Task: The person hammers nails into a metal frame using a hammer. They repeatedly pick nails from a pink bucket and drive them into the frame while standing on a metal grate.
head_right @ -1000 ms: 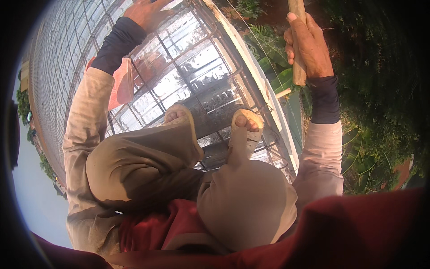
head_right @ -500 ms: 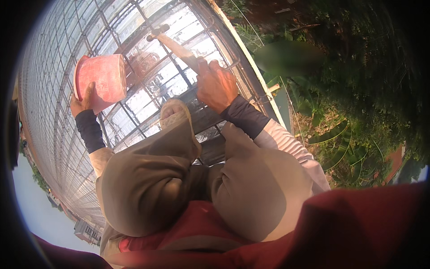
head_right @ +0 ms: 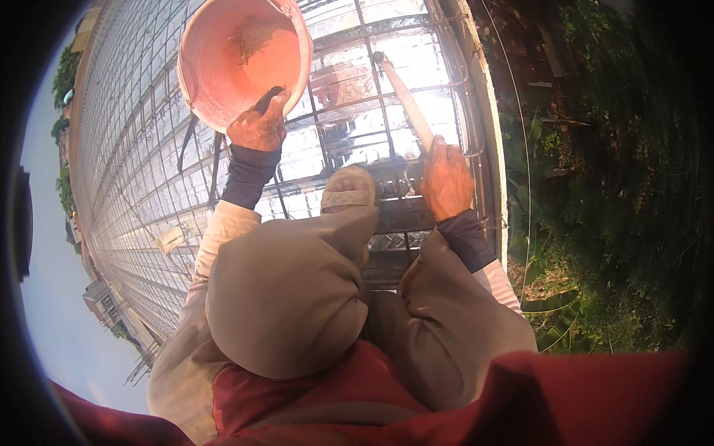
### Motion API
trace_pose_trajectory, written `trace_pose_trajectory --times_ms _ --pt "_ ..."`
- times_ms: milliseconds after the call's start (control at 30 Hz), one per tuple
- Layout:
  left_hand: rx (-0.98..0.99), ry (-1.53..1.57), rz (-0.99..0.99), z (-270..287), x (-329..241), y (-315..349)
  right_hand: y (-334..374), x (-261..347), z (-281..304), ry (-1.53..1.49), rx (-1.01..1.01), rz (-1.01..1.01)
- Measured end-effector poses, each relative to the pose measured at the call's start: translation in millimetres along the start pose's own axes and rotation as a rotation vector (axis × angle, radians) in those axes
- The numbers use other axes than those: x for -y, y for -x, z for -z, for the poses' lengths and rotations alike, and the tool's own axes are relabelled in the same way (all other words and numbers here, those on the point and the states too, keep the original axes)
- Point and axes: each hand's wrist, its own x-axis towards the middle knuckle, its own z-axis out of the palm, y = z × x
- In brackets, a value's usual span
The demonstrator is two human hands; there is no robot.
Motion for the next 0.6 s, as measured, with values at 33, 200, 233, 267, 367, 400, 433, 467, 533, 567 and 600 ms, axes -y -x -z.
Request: trace_pose_trajectory --times_ms 33,200,233,267,367,400,433,467,533,567,600 --pt "0.031 -0.018 -0.031 -1.1 -4.5 -4.9 -2.4 -1.1 0.2 -0.006 0.004 -0.013" --pt "0.056 0.083 -0.203 -34.6 -9.9 2.1 -12.5 0.8 -3.7 -0.043 -0.026 0.088" --pt "0.040 0.128 -0.245 -37.4 -15.5 0.3 -11.9 -1.8 -6.9 -0.051 -0.020 0.083" --pt "0.070 0.200 -0.249 -35.2 -22.2 -1.1 -11.3 -4.3 -10.2 -0.060 -0.014 0.079" --pt "0.164 0.244 -0.277 -42.3 -30.7 9.1 -10.4 -8.4 -18.2 -0.095 0.027 0.083" --pt "0.204 0.206 -0.277 -46.5 -27.1 12.8 -9.7 -8.6 -18.9 -0.110 0.045 0.090" --pt "0.228 0.196 -0.281 -47.7 -26.3 8.7 -9.6 -7.3 -16.8 -0.094 0.071 0.074" --pt "0.256 0.181 -0.283 -46.7 -26.3 3.8 -9.1 -4.6 -12.8 -0.082 0.098 0.061" --pt "0.261 0.103 -0.274 -42.7 -25.1 -5.2 -7.4 -1.8 -12.4 -0.070 0.102 0.064" --pt "0.236 0.085 -0.269 -39.0 -24.1 -9.3 -7.3 -1.0 -13.4 -0.087 0.093 0.055" --pt "0.212 0.067 -0.265 -34.6 -22.2 -13.6 -7.4 0.2 -14.7 -0.105 0.084 0.046"
